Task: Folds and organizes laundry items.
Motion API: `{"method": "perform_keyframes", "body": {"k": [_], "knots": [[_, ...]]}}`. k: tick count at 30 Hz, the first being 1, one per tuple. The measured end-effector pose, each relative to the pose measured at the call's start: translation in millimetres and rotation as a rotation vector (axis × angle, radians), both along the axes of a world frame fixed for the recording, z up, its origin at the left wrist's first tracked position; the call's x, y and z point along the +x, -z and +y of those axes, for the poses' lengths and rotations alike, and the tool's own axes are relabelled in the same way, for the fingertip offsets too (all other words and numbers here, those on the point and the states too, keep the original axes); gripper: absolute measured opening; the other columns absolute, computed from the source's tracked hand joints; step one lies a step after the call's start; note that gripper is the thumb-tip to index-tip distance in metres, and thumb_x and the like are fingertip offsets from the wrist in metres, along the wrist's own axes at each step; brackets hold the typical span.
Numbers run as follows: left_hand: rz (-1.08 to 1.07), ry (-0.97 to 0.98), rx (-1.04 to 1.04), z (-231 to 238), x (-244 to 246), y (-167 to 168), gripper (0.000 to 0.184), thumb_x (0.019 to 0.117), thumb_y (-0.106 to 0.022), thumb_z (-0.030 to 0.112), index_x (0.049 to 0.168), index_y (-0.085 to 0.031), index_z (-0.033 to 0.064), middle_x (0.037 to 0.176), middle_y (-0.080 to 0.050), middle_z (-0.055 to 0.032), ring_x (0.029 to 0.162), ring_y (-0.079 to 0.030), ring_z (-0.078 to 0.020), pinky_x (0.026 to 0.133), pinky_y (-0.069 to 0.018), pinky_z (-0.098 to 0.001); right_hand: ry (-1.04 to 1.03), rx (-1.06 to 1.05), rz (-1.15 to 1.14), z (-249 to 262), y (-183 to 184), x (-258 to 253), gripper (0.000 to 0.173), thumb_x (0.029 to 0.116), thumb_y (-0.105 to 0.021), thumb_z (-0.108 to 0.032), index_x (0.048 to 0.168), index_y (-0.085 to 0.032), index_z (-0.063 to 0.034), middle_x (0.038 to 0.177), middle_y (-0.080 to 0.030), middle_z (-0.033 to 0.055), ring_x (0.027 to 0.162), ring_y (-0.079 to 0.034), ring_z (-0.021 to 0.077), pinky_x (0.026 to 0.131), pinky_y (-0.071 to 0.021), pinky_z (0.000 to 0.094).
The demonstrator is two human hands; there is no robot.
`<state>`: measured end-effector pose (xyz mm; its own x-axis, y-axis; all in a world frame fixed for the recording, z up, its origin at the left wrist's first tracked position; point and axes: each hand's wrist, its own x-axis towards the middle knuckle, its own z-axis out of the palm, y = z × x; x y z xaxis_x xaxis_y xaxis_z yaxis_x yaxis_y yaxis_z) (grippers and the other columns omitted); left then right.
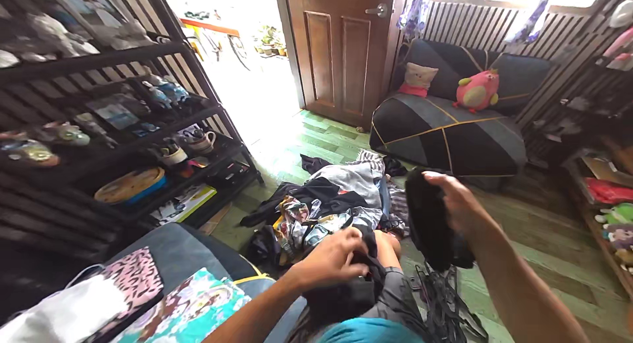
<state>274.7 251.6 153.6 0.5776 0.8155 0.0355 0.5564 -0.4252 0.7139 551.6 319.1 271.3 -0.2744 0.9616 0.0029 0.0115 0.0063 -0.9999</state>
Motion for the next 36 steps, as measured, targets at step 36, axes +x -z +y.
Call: {"method": "perform_keyframes", "body": {"k": [36], "knots": [[-1.204, -0.505, -0.735, 51, 57, -27, 0.017, 0.1075, -0.049, 0.01, 0.118, -0.058, -0.0003, 0.098, -0.07, -0.0102, 0.089, -0.07, -0.0189, 0.083, -0.0594, -0.0365, -0.035, 0.106, 0.107, 3, 101, -43, 0.029, 0.0989, -0.045, -0.013, 0.089, -0.071, -0.0056, 0.096, -0.069, 0.0001, 0.091, -0.065, 0.0072, 0.082, -0.0559, 0.0291]]}}
